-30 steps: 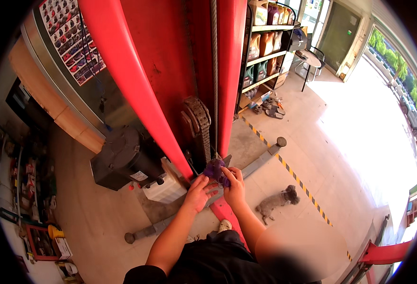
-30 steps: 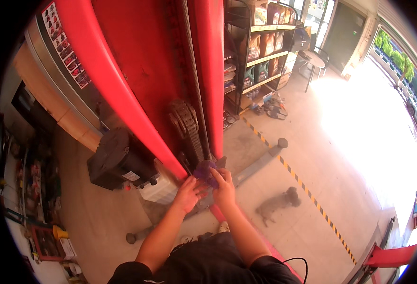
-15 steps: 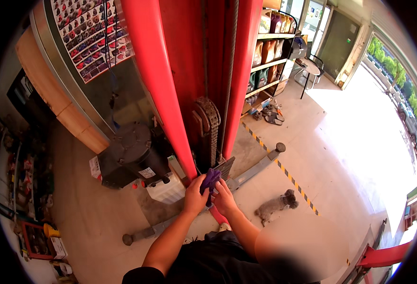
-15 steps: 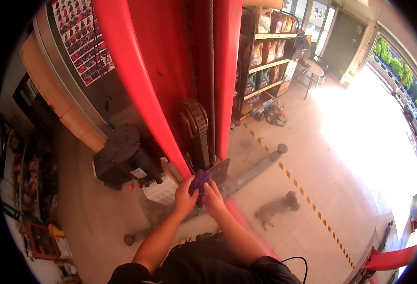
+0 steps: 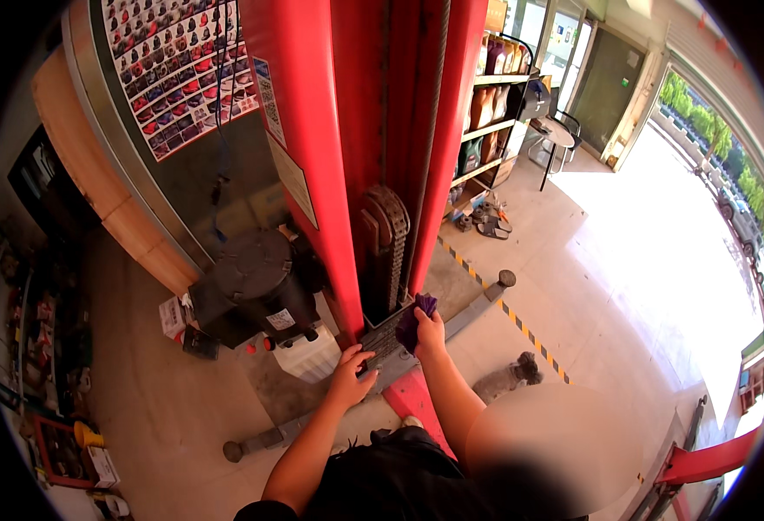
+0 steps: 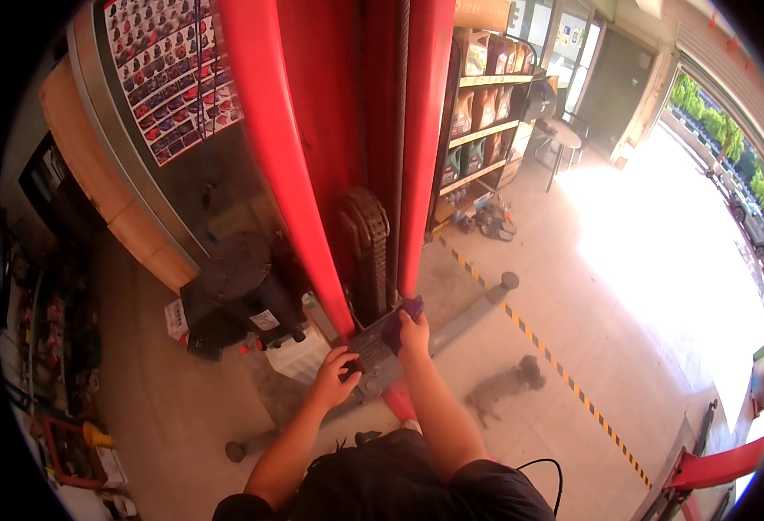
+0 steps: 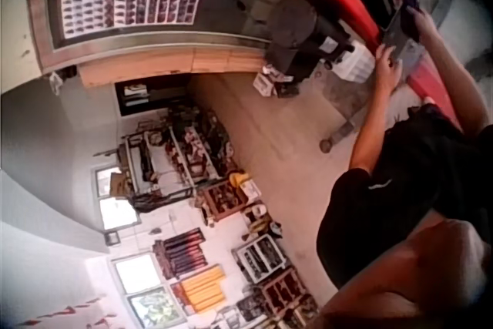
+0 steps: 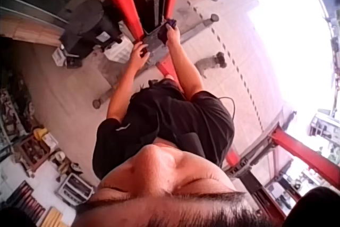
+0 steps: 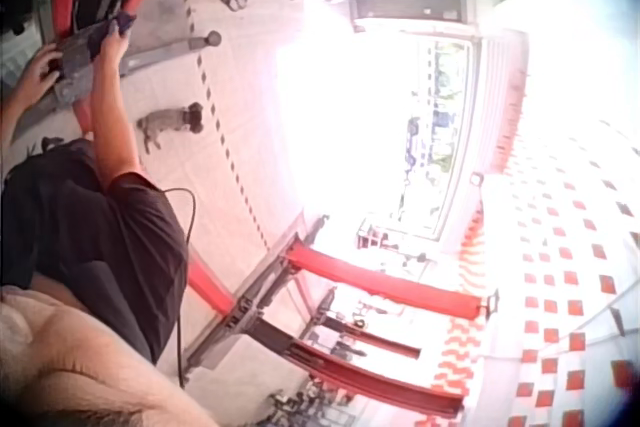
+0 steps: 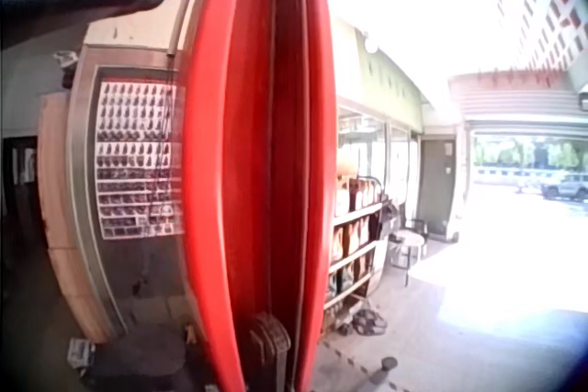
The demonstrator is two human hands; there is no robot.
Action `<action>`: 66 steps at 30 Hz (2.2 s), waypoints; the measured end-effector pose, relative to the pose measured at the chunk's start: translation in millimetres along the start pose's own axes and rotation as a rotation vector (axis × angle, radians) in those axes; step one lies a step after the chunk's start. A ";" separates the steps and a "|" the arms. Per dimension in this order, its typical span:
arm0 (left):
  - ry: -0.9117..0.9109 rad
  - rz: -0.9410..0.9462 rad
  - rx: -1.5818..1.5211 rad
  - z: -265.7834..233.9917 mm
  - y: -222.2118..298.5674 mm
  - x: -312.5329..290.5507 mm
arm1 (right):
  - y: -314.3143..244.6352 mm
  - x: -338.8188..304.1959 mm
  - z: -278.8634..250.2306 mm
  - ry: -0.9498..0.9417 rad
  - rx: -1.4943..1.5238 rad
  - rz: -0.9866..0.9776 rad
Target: The person sits on the floor and uses a purple cloth to wipe down the metal components of a red car lift. They clean the horizontal arm and the vertical column of the lift, focusing on joints and crevices. A small dog is present in the background.
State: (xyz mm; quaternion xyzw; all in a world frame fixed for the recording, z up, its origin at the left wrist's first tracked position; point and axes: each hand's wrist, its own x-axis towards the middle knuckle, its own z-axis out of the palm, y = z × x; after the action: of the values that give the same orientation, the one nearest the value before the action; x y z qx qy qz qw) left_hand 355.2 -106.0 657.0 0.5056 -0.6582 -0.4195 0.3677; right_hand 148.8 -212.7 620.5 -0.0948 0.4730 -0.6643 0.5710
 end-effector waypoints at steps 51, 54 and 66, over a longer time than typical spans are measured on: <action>-0.011 0.127 -0.373 -4.4 71.4 88.9 | -166.8 -60.6 126.2 -0.093 -1.487 -1.560; -0.009 0.099 -0.339 -5.8 72.1 87.5 | -153.6 -63.8 108.5 -0.111 -1.401 -1.499; 0.056 0.064 -0.349 -4.1 65.7 78.7 | -104.9 -34.0 36.8 -0.369 -0.413 -0.544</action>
State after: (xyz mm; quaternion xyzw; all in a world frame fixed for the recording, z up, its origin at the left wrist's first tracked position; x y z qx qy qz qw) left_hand 318.3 -174.4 723.9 0.4244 -0.5806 -0.5012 0.4812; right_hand 114.3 -213.5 731.6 -0.4476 0.4435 -0.6540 0.4186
